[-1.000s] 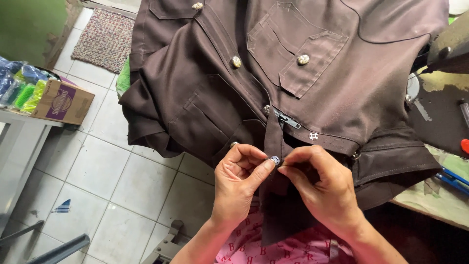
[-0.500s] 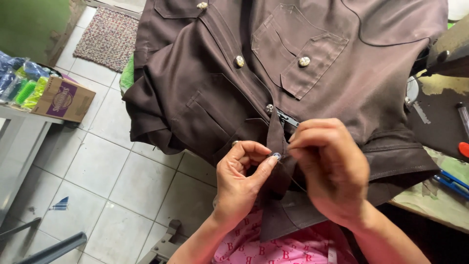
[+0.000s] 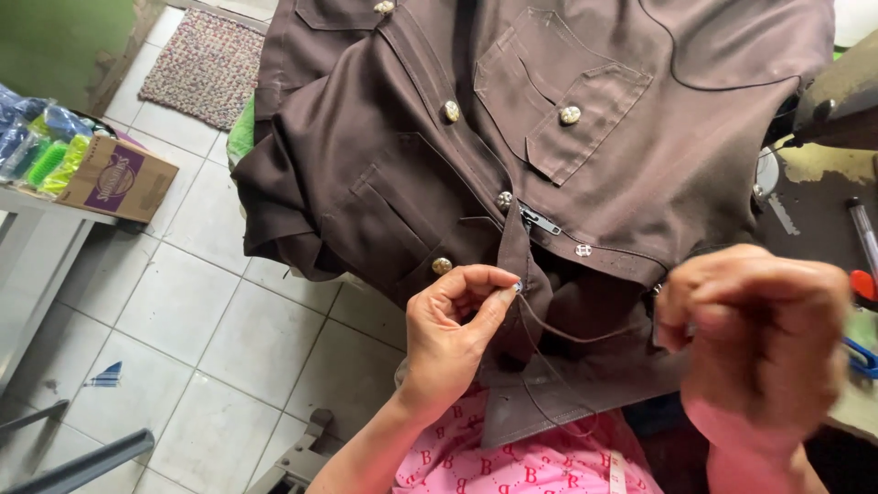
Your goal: Hand-sewing buttons onto a brown uniform jacket at a sewing workstation.
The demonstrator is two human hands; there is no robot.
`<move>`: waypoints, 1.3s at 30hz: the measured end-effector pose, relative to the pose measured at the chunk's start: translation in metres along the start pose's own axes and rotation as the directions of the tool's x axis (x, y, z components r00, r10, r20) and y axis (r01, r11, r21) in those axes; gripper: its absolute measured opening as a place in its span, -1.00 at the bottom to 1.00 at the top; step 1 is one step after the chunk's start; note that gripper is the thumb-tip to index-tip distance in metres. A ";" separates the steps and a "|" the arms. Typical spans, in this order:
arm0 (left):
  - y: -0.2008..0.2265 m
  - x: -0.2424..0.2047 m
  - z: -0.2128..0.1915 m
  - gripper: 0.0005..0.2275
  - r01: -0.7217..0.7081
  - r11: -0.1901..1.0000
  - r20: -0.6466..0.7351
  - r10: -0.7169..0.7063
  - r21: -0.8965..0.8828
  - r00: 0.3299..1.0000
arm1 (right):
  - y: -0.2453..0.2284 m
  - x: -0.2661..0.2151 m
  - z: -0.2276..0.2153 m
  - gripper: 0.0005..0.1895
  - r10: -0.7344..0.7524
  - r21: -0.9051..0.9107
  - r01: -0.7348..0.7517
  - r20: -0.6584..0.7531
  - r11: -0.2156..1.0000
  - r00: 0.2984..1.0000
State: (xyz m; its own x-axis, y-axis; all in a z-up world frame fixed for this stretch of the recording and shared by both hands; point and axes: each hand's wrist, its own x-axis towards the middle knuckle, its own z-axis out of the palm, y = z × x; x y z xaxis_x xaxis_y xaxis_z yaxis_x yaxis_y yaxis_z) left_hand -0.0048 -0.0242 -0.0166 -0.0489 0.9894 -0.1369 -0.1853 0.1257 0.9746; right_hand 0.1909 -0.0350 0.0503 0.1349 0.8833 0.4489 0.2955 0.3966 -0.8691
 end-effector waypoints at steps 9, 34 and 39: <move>-0.010 0.003 0.001 -0.94 0.040 0.999 0.004 -0.040 -0.015 0.999 | 0.019 0.002 -0.010 -0.94 0.132 0.091 -0.156 0.231 0.983 0.964; -0.021 0.003 0.001 -0.94 -0.055 0.998 -0.001 0.055 -0.031 0.998 | -0.004 -0.013 -0.071 -0.83 0.023 -0.625 0.413 0.568 0.662 0.823; -0.021 0.002 -0.001 -0.94 -0.049 0.997 0.004 0.049 -0.066 0.999 | -0.019 0.000 -0.061 -0.93 0.040 -0.515 0.267 0.509 0.815 0.860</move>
State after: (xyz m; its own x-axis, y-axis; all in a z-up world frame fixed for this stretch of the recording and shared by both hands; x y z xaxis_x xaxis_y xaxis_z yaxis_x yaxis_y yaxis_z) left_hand -0.0021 -0.0245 -0.0375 -0.0541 0.9946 -0.0884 -0.2470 0.0724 0.9663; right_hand 0.2430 -0.0580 0.0799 -0.3535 0.9025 0.2458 0.7638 0.4303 -0.4812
